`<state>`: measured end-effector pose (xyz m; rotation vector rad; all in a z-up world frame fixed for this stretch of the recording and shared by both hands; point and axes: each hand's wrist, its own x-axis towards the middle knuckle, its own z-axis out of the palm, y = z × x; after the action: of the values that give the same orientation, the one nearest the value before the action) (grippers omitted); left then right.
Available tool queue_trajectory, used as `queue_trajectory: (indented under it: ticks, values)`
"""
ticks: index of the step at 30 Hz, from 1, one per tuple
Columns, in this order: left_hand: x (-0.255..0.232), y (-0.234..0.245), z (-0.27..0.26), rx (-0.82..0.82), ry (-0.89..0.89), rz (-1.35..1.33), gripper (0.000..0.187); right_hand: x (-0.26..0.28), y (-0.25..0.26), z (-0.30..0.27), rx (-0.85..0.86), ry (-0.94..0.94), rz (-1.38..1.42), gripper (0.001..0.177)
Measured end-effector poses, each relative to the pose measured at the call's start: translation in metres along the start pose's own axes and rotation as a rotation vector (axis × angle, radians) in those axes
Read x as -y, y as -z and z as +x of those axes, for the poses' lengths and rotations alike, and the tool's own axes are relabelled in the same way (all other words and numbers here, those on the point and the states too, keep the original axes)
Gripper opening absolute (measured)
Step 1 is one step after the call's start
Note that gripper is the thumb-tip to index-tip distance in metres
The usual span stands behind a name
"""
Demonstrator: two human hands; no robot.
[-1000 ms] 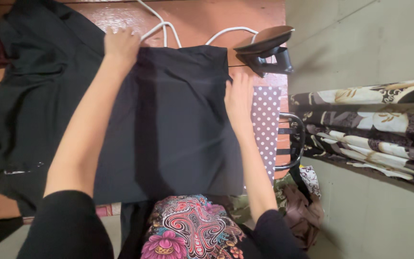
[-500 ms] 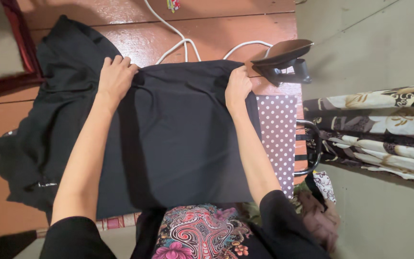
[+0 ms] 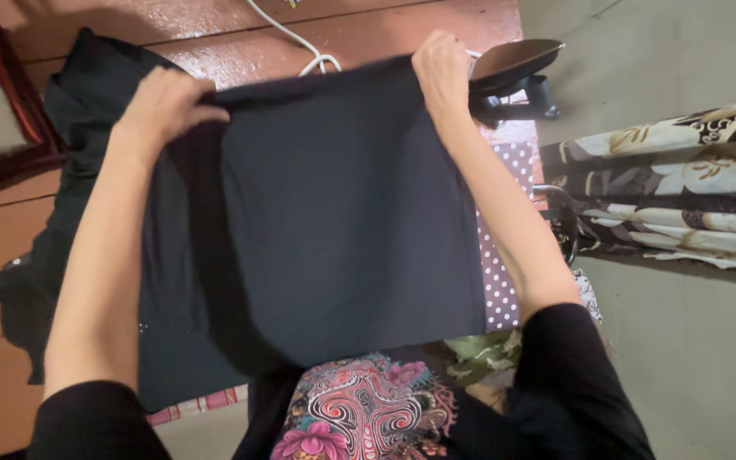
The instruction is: The person irons a black shirt on a polka-dotted ironing board. They repeatedly smooth the fabric with their hands, reposition the shirt, and use a steam iron to press different sections including the body and sleeves.
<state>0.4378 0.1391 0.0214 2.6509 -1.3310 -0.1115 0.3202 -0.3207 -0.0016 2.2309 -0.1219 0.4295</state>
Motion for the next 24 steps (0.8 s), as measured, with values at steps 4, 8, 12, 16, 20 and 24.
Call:
queue_trajectory:
  ticks: [4, 8, 12, 16, 20, 24]
  values:
    - [0.002, -0.028, 0.011, -0.12, 0.034, 0.06, 0.032, 0.023, -0.029, 0.014, -0.006, -0.088, -0.146, 0.017]
    - [-0.029, -0.027, 0.0, -0.191, 0.146, 0.18, 0.024, 0.023, -0.016, 0.005, 0.085, 0.062, 0.055, 0.023]
    - [-0.109, -0.01, -0.055, -0.366, 0.261, 0.048, 0.043, 0.011, 0.064, -0.061, -0.017, -0.196, 0.917, 0.049]
    - [-0.179, 0.0, -0.118, -0.294, 0.473, -0.142, 0.061, -0.017, 0.153, -0.158, 0.181, -0.14, 1.275, 0.057]
    - [-0.177, -0.005, -0.151, -0.198, 0.633, -0.131, 0.064, -0.045, 0.147, -0.182, 0.322, -0.024, 1.203, 0.056]
    - [-0.157, -0.014, -0.141, -0.165, 0.642, -0.134, 0.063, -0.046, 0.124, -0.171, 0.317, 0.009, 1.198, 0.052]
